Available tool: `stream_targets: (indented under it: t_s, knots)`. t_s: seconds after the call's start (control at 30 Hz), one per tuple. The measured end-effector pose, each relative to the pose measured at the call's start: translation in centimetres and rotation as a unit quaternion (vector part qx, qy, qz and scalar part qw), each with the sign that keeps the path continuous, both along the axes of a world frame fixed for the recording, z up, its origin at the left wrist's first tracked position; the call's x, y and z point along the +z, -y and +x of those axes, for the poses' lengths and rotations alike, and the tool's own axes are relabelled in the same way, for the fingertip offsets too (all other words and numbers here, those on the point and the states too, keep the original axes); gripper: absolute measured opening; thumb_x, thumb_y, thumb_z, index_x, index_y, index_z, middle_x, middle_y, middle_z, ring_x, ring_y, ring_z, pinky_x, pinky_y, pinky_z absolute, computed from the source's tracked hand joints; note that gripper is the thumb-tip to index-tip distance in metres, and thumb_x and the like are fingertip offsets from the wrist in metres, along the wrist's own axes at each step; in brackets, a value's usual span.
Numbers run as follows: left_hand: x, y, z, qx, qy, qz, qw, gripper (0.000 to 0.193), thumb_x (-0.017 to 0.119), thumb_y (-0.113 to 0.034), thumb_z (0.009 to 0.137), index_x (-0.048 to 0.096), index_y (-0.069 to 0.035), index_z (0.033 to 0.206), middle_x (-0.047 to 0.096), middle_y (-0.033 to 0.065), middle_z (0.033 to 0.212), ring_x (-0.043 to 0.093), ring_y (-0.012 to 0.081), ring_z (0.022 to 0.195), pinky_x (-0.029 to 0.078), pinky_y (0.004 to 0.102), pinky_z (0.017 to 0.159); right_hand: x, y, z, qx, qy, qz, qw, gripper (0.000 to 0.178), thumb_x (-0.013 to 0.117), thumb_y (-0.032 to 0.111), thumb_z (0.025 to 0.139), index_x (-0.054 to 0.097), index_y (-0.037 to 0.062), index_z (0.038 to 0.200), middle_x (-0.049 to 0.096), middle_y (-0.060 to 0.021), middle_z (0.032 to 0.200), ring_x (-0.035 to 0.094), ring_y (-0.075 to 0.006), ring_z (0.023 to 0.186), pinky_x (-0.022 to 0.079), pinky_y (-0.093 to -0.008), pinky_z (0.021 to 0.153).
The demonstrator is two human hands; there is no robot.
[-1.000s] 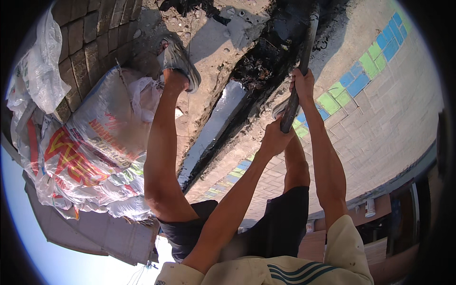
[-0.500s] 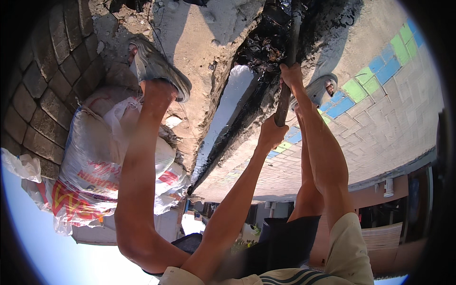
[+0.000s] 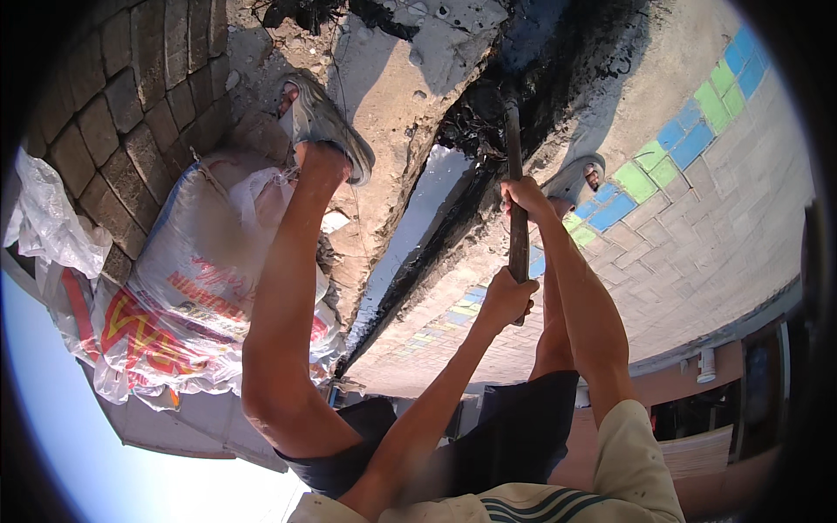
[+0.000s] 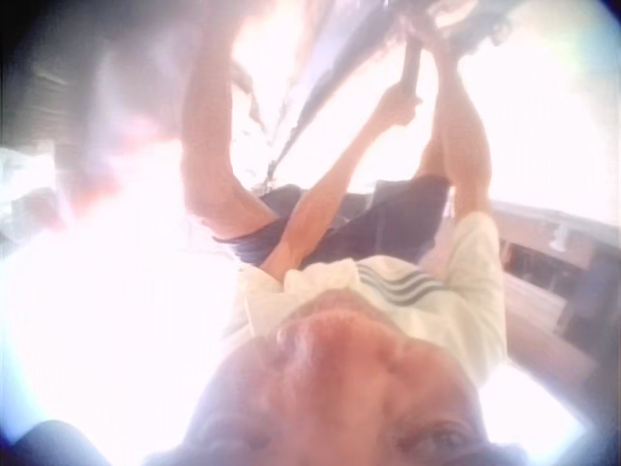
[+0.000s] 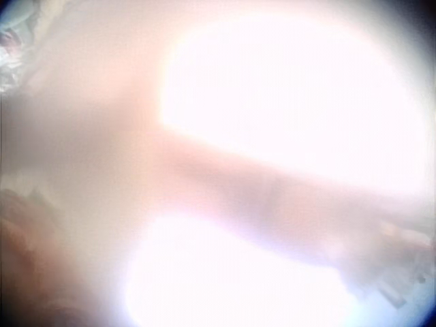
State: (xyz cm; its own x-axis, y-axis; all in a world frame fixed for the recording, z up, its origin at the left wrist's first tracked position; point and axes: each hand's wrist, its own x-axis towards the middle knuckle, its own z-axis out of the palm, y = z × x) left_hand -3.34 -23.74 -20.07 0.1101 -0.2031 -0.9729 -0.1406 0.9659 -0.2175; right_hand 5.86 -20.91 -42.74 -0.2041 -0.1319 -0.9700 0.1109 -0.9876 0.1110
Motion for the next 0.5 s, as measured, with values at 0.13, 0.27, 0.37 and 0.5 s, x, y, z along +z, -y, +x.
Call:
stream_targets:
  t_s: [0.13,0.27,0.37,0.5]
  knots:
    - [4.6,-4.5,0.4,0.058,0.113,0.089,0.988,0.037,0.067,-0.031,0.097,0.054,0.003,0.107,0.064,0.0113,0.073,0.065,0.0203,0.061,0.052,0.0320,0.052,5.1,-4.1,2.9,-0.027,-0.033,0.002,0.999,0.021,0.066,0.017,0.092,0.062,0.0040,0.077,0.061,-0.0072,0.063,0.057,-0.0195,0.047,0.049,-0.0354,0.046]
    - [12.3,-9.7,1.5,0.140,0.206,0.156,0.956,0.047,0.065,-0.037,0.097,0.048,0.003,0.116,0.062,0.0149,0.085,0.064,0.0233,0.072,0.052,0.0343,0.061,12.5,-10.6,3.9,0.015,-0.021,-0.047,0.999,0.020,0.066,0.020,0.093,0.058,0.0092,0.079,0.056,-0.0022,0.060,0.054,-0.0152,0.045,0.048,-0.0329,0.044]
    - [19.5,-13.6,1.5,0.193,0.297,0.193,0.915,0.055,0.064,-0.041,0.098,0.044,0.004,0.122,0.060,0.0176,0.094,0.063,0.0255,0.081,0.051,0.0360,0.068,18.6,-15.1,5.2,0.024,-0.010,-0.104,0.994,0.016,0.065,0.020,0.094,0.055,0.0113,0.085,0.052,0.0026,0.060,0.051,-0.0109,0.044,0.046,-0.0298,0.043]
    - [29.8,-17.8,-1.0,0.252,0.408,0.256,0.839,0.065,0.062,-0.047,0.098,0.038,0.004,0.130,0.058,0.0213,0.106,0.062,0.0285,0.092,0.051,0.0383,0.077,32.4,-22.9,2.9,0.013,-0.016,-0.109,0.994,0.013,0.063,0.018,0.096,0.051,0.0116,0.093,0.049,0.0072,0.062,0.049,-0.0056,0.046,0.044,-0.0251,0.040]
